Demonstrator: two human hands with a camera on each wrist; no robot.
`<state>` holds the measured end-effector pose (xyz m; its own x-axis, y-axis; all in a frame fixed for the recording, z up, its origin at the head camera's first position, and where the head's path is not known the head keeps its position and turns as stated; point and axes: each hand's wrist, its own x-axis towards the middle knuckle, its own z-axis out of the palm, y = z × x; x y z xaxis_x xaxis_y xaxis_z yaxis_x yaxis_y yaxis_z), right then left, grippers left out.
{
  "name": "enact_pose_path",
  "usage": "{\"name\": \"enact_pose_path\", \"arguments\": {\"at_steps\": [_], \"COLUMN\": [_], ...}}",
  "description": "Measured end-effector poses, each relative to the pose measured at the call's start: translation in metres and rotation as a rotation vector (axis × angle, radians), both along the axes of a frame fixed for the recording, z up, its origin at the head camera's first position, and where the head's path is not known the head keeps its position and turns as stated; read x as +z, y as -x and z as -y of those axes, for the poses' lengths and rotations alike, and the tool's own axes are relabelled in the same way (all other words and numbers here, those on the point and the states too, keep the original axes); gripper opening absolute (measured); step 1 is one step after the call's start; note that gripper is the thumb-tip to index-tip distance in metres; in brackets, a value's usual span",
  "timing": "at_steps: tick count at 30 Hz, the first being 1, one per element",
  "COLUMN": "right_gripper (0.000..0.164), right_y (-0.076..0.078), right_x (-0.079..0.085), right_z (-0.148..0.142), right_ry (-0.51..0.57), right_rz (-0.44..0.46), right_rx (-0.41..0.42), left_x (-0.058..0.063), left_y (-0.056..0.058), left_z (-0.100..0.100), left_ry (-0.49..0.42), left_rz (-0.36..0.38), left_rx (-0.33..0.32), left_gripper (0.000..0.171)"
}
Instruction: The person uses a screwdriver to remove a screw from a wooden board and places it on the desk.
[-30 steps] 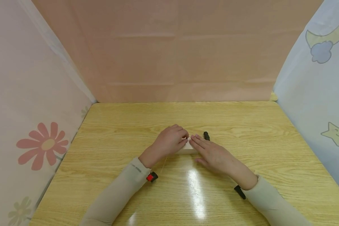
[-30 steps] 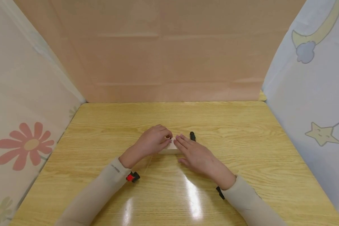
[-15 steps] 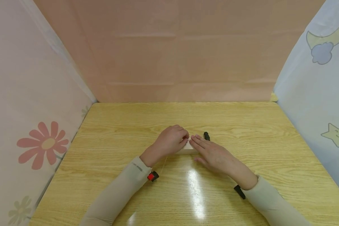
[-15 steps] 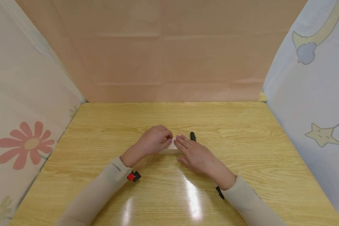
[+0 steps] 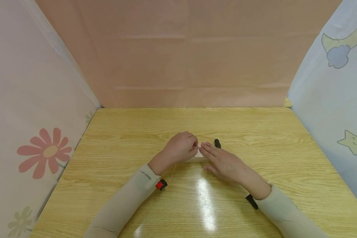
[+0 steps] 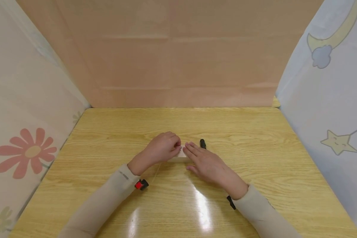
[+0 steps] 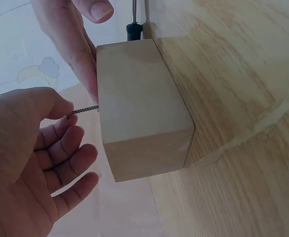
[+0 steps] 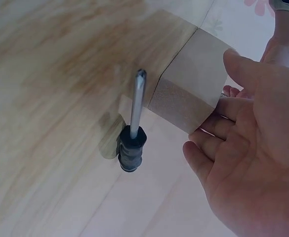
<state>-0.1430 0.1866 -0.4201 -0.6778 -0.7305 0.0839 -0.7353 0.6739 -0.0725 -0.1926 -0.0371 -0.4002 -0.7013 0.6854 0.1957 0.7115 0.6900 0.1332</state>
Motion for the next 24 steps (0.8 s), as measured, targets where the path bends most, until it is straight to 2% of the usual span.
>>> {"name": "enact_pose_path", "arguments": {"at_steps": [7,16,24], "right_gripper": [0.068,0.067,0.068], "right_y": [0.000,0.001,0.001], "right_x": [0.000,0.001,0.000], "right_z": [0.000,0.001,0.000], "right_ry": [0.011,-0.003,0.005], "right_rz": [-0.002,0.047,0.054], "right_rx": [0.009,-0.005,-0.010], "left_x": [-0.007,-0.008,-0.007], "left_y": [0.007,0.014,0.016], "left_z": [-0.001,-0.005,-0.006], "left_ry": [0.015,0.005,-0.011], "left_rz": [-0.022,0.039,0.061], "left_rx": [-0.026,-0.014,0.000], "left_gripper": [0.025,0.042,0.042]}}
